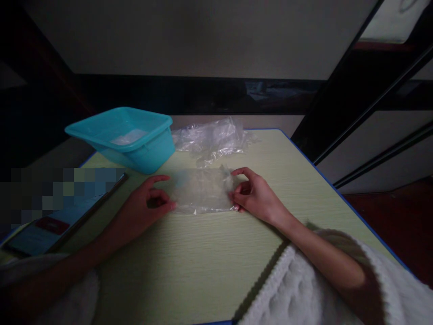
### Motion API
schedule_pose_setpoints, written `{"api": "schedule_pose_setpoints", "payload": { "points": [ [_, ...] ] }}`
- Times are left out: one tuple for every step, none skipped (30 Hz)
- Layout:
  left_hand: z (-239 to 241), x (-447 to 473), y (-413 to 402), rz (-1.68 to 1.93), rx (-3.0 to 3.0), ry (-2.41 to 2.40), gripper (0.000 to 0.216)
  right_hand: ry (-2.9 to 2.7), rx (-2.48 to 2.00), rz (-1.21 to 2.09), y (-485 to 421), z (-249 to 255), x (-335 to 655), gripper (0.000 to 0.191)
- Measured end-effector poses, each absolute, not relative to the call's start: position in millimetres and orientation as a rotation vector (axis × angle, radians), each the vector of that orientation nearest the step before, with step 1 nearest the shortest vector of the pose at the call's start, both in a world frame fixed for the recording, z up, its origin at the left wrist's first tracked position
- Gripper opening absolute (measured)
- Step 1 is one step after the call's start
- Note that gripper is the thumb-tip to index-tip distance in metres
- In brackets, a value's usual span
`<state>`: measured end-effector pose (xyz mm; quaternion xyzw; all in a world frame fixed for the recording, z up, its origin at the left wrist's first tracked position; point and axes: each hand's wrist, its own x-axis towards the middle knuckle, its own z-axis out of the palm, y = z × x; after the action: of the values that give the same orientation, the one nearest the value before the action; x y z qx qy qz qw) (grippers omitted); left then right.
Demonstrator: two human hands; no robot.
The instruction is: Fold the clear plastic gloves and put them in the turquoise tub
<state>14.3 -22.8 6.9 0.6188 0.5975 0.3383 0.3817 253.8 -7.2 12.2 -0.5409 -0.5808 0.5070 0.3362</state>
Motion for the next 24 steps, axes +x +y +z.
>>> {"api": "schedule_pose_setpoints", "payload": {
  "points": [
    [6.8, 14.5, -22.8, 0.865, 1.592, 1.535, 0.052, -1.522, -1.414, 1.308, -7.3, 11.3, 253.9, 0.046],
    [7.0, 14.6, -22.8, 0.867, 1.600, 1.540, 0.052, -1.526, -1.416, 1.293, -7.5, 10.4, 254.0, 0.047],
    [7.6, 14.7, -22.9, 0.871, 1.599, 1.540, 0.052, -1.531, -1.415, 1.275, -7.7, 9.5, 254.0, 0.048],
    [8.6, 14.7, -22.9, 0.870, 1.589, 1.534, 0.052, -1.536, -1.413, 1.257, -8.0, 8.8, 254.0, 0.048],
    [9.9, 14.6, -23.0, 0.865, 1.571, 1.525, 0.053, -1.540, -1.411, 1.242, -8.4, 8.1, 253.9, 0.048],
    [11.3, 14.4, -23.0, 0.856, 1.547, 1.514, 0.054, -1.545, -1.409, 1.232, -8.8, 7.7, 253.9, 0.047],
    [12.6, 14.2, -23.0, 0.842, 1.521, 1.502, 0.056, -1.548, -1.407, 1.226, -9.1, 7.3, 253.8, 0.047],
    [13.7, 14.0, -23.1, 0.823, 1.498, 1.488, 0.060, -1.549, -1.405, 1.226, -9.5, 7.2, 253.7, 0.046],
    [14.5, 13.7, -23.2, 0.808, 1.481, 1.475, 0.063, -1.547, -1.401, 1.227, -9.7, 7.1, 253.6, 0.046],
    [14.8, 13.4, -23.3, 0.795, 1.472, 1.462, 0.067, -1.543, -1.396, 1.228, -9.9, 7.1, 253.6, 0.046],
    [14.8, 13.0, -23.4, 0.786, 1.471, 1.455, 0.070, -1.538, -1.392, 1.230, -10.0, 7.2, 253.5, 0.045],
    [14.4, 12.7, -23.5, 0.779, 1.476, 1.453, 0.072, -1.534, -1.390, 1.233, -10.1, 7.4, 253.5, 0.045],
    [13.8, 12.3, -23.6, 0.776, 1.486, 1.456, 0.072, -1.531, -1.389, 1.237, -10.1, 7.6, 253.6, 0.046],
    [13.2, 12.0, -23.7, 0.775, 1.499, 1.462, 0.072, -1.530, -1.389, 1.242, -10.1, 7.8, 253.6, 0.046],
    [12.6, 11.6, -23.8, 0.774, 1.514, 1.466, 0.071, -1.529, -1.391, 1.247, -10.0, 8.1, 253.7, 0.046],
    [12.2, 11.3, -23.9, 0.772, 1.528, 1.468, 0.070, -1.530, -1.393, 1.251, -10.0, 8.4, 253.8, 0.047],
    [11.9, 11.0, -24.0, 0.773, 1.541, 1.468, 0.068, -1.532, -1.395, 1.252, -10.1, 8.6, 253.9, 0.047],
    [11.6, 10.8, -24.1, 0.774, 1.551, 1.467, 0.067, -1.534, -1.396, 1.250, -10.2, 8.8, 253.9, 0.047],
    [11.4, 10.6, -24.1, 0.774, 1.559, 1.467, 0.067, -1.538, -1.398, 1.245, -10.3, 9.0, 254.0, 0.047],
    [11.0, 10.5, -24.1, 0.773, 1.567, 1.468, 0.066, -1.543, -1.401, 1.238, -10.5, 9.0, 254.0, 0.047],
    [10.5, 10.5, -24.1, 0.769, 1.575, 1.469, 0.065, -1.554, -1.403, 1.226, -10.7, 8.9, 254.1, 0.046],
    [9.7, 10.5, -24.1, 0.767, 1.586, 1.472, 0.065, -1.571, -1.407, 1.211, -10.9, 8.6, 254.2, 0.046],
    [8.7, 10.7, -24.1, 0.763, 1.603, 1.475, 0.064, -1.595, -1.410, 1.190, -11.1, 8.2, 254.4, 0.045],
    [7.5, 10.9, -24.0, 0.760, 1.623, 1.479, 0.064, -1.626, -1.411, 1.156, -11.3, 7.6, 254.5, 0.044]
  ]
}}
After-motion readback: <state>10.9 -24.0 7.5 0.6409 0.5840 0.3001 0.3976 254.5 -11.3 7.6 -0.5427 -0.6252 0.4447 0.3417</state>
